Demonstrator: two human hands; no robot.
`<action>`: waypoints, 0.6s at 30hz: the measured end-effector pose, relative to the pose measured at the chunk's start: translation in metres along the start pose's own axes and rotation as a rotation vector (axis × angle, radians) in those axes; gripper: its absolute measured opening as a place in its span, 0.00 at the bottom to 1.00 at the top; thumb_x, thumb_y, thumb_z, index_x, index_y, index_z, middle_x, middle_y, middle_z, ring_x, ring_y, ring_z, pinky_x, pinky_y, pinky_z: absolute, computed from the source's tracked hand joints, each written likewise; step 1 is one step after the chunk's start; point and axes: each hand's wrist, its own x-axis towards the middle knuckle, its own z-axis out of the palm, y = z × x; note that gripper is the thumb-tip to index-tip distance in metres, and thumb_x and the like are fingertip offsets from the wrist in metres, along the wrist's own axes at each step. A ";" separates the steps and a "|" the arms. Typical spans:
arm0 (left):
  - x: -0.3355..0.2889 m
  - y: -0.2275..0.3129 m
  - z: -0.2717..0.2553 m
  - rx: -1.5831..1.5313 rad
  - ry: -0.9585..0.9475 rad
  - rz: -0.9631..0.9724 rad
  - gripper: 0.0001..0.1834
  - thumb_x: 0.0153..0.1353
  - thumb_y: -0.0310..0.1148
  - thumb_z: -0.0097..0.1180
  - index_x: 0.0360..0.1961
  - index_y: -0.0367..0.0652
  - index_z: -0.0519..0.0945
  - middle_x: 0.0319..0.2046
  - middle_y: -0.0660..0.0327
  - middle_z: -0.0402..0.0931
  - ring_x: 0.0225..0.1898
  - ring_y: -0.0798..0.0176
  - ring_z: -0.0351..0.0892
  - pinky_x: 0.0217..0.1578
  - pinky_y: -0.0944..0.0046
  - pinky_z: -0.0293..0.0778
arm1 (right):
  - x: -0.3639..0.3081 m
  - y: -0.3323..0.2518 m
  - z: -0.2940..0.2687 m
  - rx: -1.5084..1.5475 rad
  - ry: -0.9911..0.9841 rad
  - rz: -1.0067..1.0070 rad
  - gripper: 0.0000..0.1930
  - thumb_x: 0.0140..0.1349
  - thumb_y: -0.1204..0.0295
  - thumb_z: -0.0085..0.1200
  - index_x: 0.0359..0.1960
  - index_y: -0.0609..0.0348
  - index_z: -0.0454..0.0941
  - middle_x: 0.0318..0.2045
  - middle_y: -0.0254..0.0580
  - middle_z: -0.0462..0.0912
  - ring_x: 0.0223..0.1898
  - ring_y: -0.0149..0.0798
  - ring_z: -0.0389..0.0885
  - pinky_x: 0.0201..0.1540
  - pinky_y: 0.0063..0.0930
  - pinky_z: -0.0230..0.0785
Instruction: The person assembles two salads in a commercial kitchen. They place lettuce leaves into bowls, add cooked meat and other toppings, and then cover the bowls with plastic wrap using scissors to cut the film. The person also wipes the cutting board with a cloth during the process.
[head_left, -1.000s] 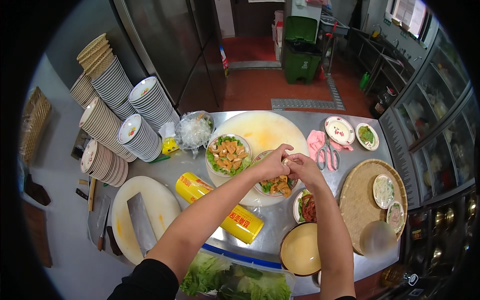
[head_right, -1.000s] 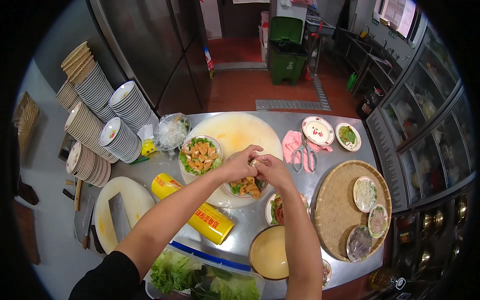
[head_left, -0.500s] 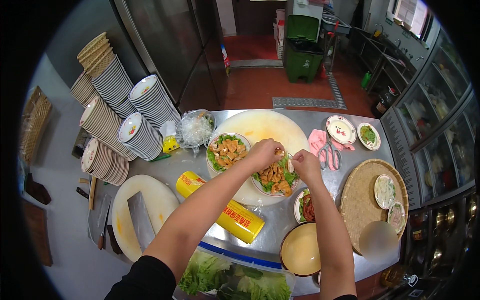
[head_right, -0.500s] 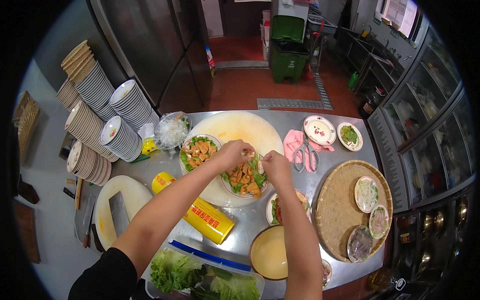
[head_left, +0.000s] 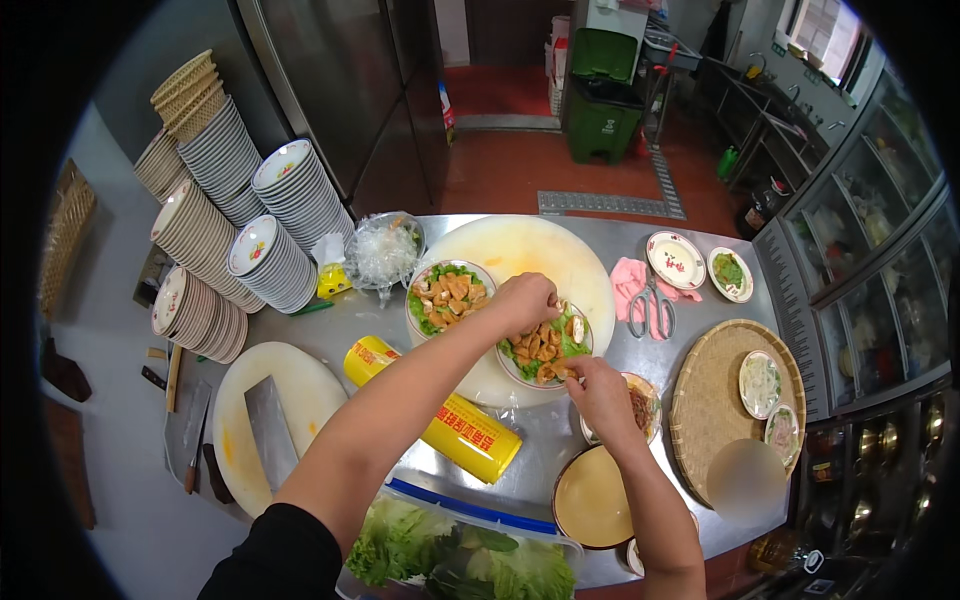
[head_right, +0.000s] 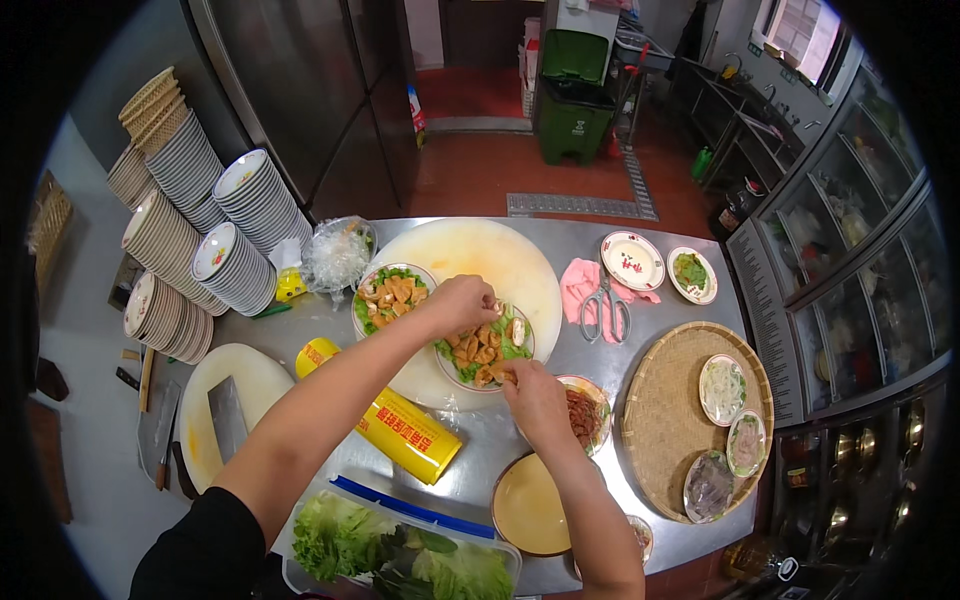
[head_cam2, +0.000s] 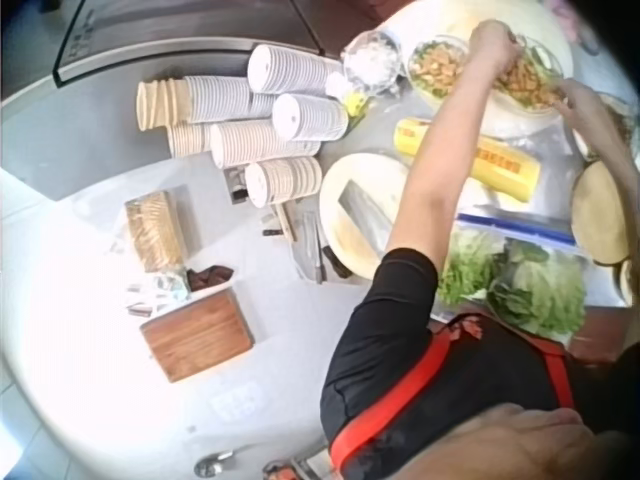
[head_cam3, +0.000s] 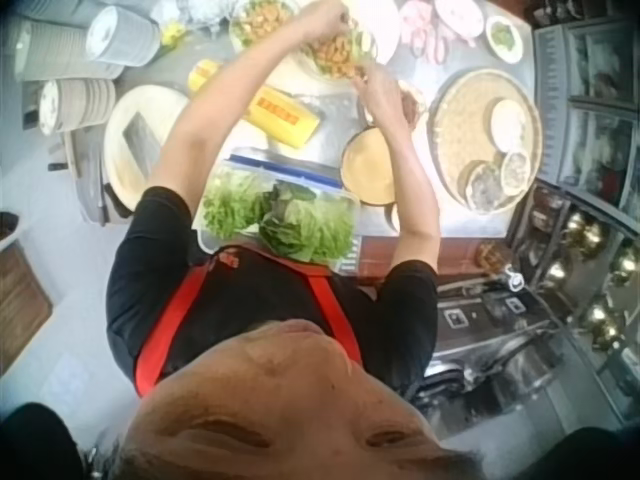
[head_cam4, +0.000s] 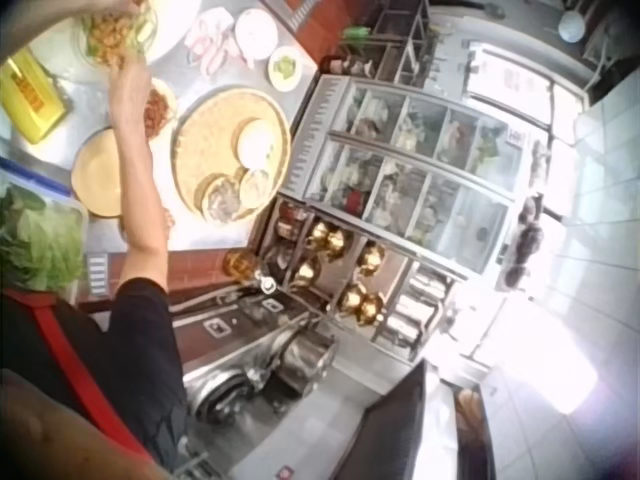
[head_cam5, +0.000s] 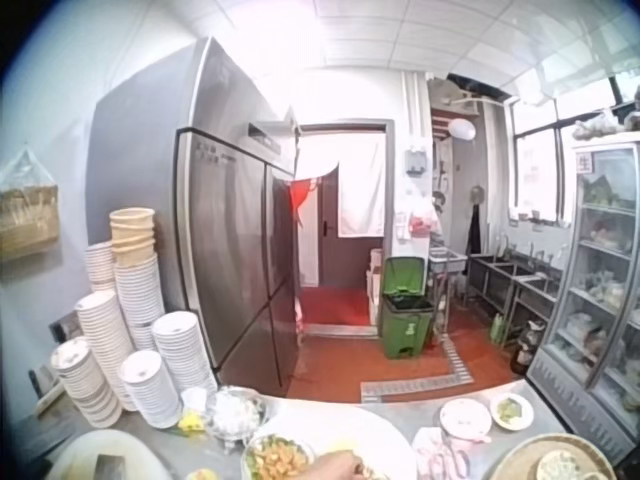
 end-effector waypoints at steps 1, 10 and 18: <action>-0.003 0.005 -0.004 -0.025 -0.046 -0.023 0.13 0.50 0.36 0.62 0.36 0.41 0.82 0.32 0.51 0.80 0.37 0.51 0.81 0.41 0.56 0.75 | -0.001 0.000 -0.003 0.056 -0.001 0.069 0.11 0.56 0.74 0.55 0.41 0.59 0.77 0.31 0.46 0.80 0.31 0.43 0.80 0.36 0.32 0.72; -0.032 0.002 0.011 -0.618 -0.199 0.114 0.15 0.55 0.35 0.63 0.44 0.43 0.80 0.32 0.64 0.79 0.36 0.72 0.76 0.37 0.69 0.73 | 0.008 0.029 -0.015 1.358 -0.143 0.456 0.06 0.64 0.73 0.50 0.39 0.60 0.73 0.27 0.31 0.76 0.26 0.25 0.72 0.31 0.18 0.67; -0.039 -0.001 0.030 -0.812 -0.267 0.138 0.09 0.57 0.30 0.61 0.37 0.39 0.79 0.30 0.67 0.79 0.34 0.76 0.75 0.35 0.73 0.72 | 0.007 0.009 -0.013 1.176 -0.150 0.424 0.07 0.63 0.73 0.53 0.39 0.63 0.72 0.31 0.37 0.77 0.29 0.28 0.76 0.35 0.22 0.72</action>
